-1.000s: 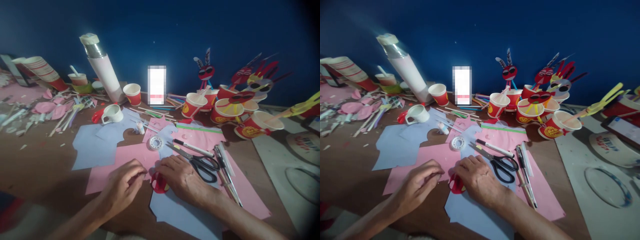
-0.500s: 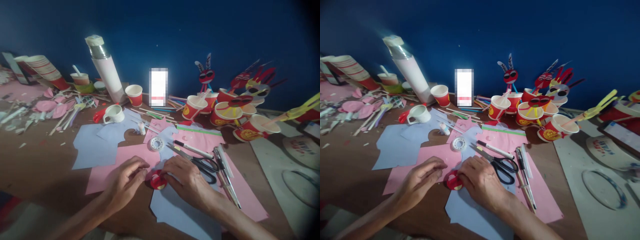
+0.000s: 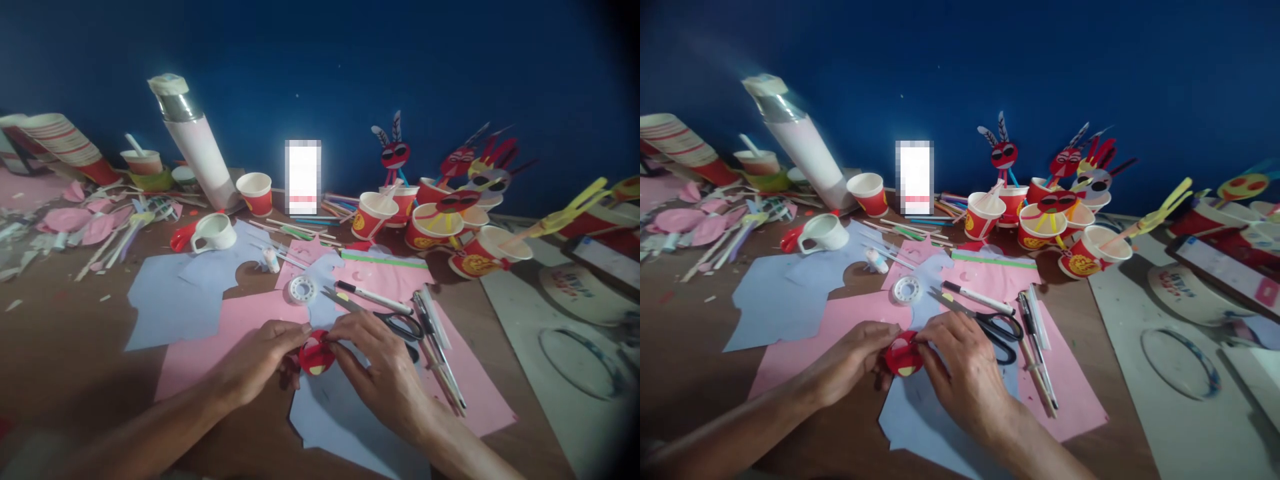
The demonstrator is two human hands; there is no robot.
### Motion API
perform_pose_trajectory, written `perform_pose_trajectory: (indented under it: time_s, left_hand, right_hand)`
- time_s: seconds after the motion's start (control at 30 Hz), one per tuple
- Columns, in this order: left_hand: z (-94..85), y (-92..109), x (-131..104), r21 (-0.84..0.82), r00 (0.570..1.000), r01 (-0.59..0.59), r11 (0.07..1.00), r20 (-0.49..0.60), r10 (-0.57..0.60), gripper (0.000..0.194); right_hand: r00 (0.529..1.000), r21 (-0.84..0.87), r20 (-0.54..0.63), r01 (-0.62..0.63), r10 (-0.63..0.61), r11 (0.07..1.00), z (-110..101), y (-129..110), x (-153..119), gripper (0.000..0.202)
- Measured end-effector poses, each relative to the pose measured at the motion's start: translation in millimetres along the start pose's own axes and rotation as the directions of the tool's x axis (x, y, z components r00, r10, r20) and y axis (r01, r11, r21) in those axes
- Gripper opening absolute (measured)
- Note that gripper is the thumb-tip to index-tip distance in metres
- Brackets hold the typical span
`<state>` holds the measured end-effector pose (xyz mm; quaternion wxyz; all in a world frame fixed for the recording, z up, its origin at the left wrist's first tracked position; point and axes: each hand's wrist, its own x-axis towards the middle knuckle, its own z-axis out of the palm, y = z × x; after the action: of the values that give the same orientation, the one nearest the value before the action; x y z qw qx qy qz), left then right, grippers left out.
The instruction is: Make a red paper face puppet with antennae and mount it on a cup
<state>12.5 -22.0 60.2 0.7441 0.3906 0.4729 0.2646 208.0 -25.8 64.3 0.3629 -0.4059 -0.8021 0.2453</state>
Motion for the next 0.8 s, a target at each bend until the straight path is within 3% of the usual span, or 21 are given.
perform_pose_trajectory:
  time_s: [0.37,0.53,0.8]
  left_hand:
    - [-6.6,-3,4,0.059,0.999,0.044,0.997,0.011,-0.045,0.030]
    - [-11.1,-2,5,0.136,0.999,0.052,0.989,0.011,-0.054,0.030]
    - [-8.2,7,1,0.300,0.998,0.054,0.952,-0.053,-0.040,0.030]
  right_hand:
    - [0.999,-0.002,0.039,0.033,-0.033,0.999,2,2,-4,0.015]
    - [0.993,0.035,0.103,0.046,-0.050,0.998,0,5,-7,0.026]
    - [0.976,0.325,0.207,-0.137,0.071,0.936,-9,6,-5,0.025]
